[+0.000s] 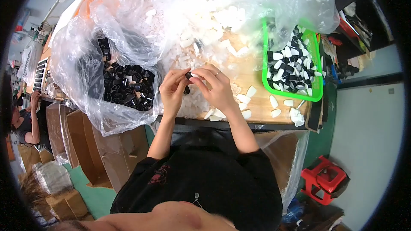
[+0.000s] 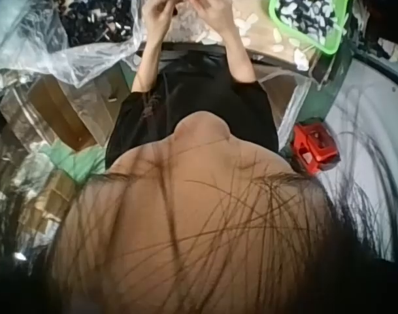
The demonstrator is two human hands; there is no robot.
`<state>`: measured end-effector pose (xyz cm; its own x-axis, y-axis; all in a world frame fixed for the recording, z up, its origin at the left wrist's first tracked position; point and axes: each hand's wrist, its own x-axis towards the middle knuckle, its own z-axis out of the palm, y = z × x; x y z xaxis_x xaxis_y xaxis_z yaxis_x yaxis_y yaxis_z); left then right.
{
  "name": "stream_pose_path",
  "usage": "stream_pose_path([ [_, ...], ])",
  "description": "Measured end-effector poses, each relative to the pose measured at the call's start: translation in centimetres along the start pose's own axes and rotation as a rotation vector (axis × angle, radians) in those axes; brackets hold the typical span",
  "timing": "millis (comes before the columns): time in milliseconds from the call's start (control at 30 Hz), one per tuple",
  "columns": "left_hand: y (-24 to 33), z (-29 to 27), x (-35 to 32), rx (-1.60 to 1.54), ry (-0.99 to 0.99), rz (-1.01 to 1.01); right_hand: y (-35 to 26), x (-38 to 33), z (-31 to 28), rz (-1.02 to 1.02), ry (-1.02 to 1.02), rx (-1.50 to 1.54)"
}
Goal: Assembling small black plastic components by attaching white adhesive pads or pieces.
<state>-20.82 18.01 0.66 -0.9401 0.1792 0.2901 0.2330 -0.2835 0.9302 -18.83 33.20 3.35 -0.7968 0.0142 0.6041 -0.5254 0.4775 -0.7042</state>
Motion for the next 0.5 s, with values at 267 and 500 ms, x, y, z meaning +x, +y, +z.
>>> stream_pose_path([
  [267,0.1,0.6,-1.0,-0.011,0.160,0.034,-0.3,-0.4,0.2,0.118,-0.004,0.173],
  [500,0.2,0.4,-2.2,-0.305,0.108,-0.058,-1.2,-1.2,-0.1,0.093,0.018,0.252],
])
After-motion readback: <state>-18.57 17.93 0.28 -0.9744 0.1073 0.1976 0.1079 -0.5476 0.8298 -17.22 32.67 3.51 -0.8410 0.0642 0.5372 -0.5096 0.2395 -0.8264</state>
